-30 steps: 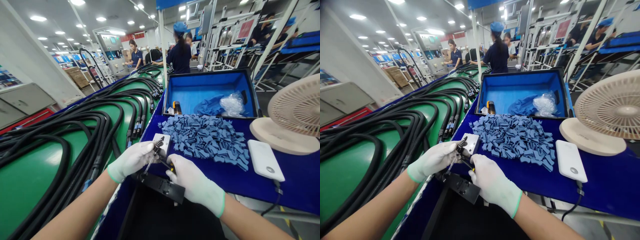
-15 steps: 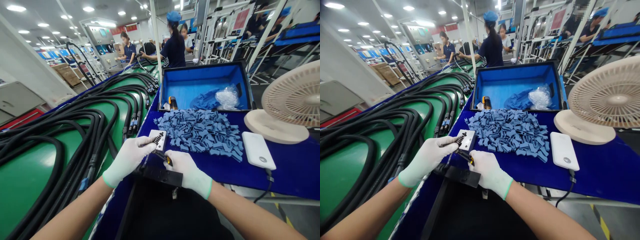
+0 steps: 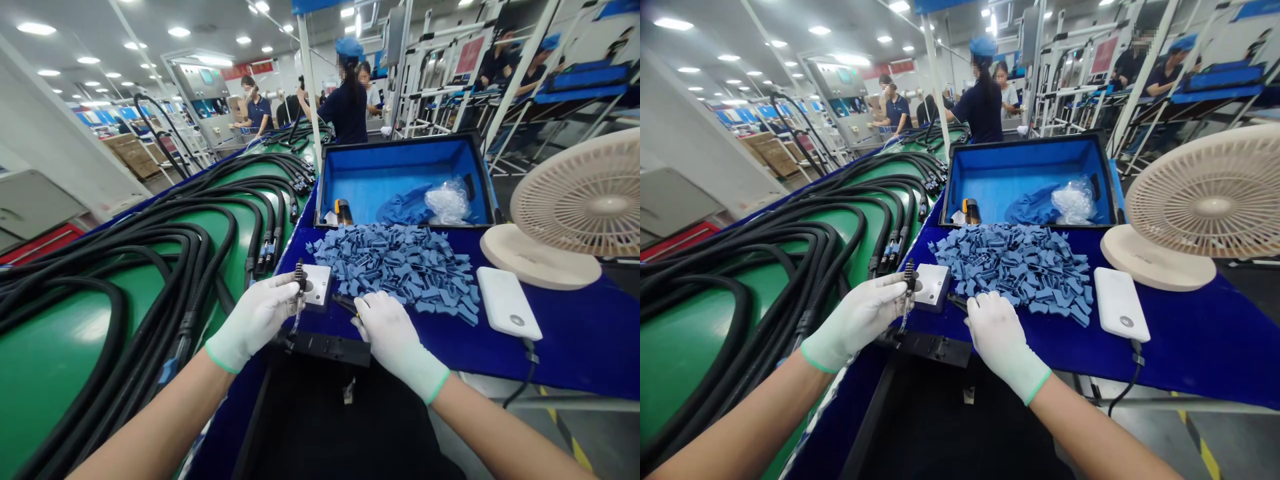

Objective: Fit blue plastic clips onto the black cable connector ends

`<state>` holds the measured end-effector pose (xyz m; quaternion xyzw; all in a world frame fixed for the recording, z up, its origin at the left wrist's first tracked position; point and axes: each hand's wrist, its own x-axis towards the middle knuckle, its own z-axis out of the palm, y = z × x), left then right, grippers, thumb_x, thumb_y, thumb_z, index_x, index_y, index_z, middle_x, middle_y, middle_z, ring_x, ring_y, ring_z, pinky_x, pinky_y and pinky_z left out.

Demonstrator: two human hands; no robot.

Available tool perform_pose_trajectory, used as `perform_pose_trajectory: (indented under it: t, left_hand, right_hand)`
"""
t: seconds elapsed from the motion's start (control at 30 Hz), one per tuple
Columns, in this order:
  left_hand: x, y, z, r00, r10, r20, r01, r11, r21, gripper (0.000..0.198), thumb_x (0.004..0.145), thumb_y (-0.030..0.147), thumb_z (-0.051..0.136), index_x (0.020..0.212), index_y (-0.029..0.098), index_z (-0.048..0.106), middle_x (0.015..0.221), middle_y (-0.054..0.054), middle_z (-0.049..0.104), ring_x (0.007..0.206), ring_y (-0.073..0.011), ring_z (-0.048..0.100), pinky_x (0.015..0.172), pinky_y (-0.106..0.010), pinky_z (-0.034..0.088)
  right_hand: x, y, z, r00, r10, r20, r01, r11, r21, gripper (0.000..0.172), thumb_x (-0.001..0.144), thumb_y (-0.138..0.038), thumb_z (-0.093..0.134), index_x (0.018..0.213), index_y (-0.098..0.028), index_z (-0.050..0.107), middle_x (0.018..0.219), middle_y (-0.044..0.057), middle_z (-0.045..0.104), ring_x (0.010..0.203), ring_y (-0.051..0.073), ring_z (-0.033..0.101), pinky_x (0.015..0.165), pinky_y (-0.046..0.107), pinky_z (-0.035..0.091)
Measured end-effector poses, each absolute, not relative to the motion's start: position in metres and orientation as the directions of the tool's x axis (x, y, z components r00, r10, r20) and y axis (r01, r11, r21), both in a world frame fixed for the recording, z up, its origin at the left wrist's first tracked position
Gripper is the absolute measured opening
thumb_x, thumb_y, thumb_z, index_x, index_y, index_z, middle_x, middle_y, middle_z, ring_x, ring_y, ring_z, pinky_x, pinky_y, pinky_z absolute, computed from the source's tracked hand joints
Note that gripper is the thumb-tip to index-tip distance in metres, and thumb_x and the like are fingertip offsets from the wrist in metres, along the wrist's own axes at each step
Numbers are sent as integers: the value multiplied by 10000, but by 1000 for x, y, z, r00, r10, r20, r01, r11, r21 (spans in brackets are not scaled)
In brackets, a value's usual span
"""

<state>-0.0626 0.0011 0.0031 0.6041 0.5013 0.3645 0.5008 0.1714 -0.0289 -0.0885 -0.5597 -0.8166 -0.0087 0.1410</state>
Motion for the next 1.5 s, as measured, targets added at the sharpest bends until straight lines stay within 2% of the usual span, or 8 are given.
perform_pose_trajectory:
  t: [0.17,0.3,0.4,0.53,0.77,0.93,1.37,1.5]
  left_hand:
    - [-62,-1,7,316,937,-146,13,150,989,502,905,387,675,1353,166,629,1286,-145,694,1100,-260,700,1023,-414,544]
    - [-63,-11,13,202,978,-46,271,-11,962,465,926,390,661,1351,199,647,1316,-89,696,1206,-281,651,1089,-418,487]
    - [-63,-18,10,280,960,22,495,-164,853,385,934,352,650,1300,241,698,1303,-41,708,1239,-277,630,1116,-398,458]
    - [-61,-23,3,610,790,71,548,-484,682,320,983,285,584,1272,293,721,1228,-43,717,1141,-236,656,1039,-361,503]
    - [-54,-22,8,687,704,179,545,-662,514,371,1030,230,508,1370,308,633,1255,-68,661,1116,-214,630,991,-353,514]
    - [-62,-13,0,769,595,234,457,-768,449,378,1033,158,428,1308,257,668,1137,-101,659,1011,-218,625,865,-352,529]
    - [-64,-2,-9,769,595,233,369,-711,598,324,962,198,586,1249,283,711,1012,-61,695,915,-199,640,858,-359,523]
    - [-61,5,-10,599,800,-29,432,-292,854,864,753,241,814,1530,302,442,1278,-56,669,1102,-249,662,988,-402,527]
  right_hand:
    - [179,-38,-92,-344,871,351,823,460,-334,203,981,-186,518,1104,-127,668,1077,163,636,979,288,543,831,431,437]
    - [176,-66,-78,-326,904,277,461,408,-788,694,796,-183,764,1432,-208,489,1334,124,600,1206,285,557,1050,467,442]
    - [163,-77,-70,-291,955,61,133,103,-986,628,771,-201,781,1347,-250,536,1245,59,655,1136,252,618,1016,429,495]
    - [150,-69,-61,-267,964,5,-161,-39,-986,396,822,-145,670,1202,-218,585,1097,34,680,1012,212,647,918,373,539]
    - [152,-57,-38,-279,959,53,-96,28,-995,673,802,-80,633,1431,-243,456,1381,57,572,1233,210,565,1057,355,472]
    - [150,-54,-38,-372,928,10,-170,-57,-984,777,781,-103,640,1502,-238,384,1332,84,565,1034,198,616,875,331,532]
    - [153,-48,-39,-410,912,-22,-193,-111,-975,816,656,-45,619,1437,-231,471,1123,40,620,860,170,591,747,304,508]
    - [150,-50,-36,-346,938,22,-118,-21,-993,755,670,-27,616,1391,-235,533,1151,35,641,1031,203,598,875,329,498]
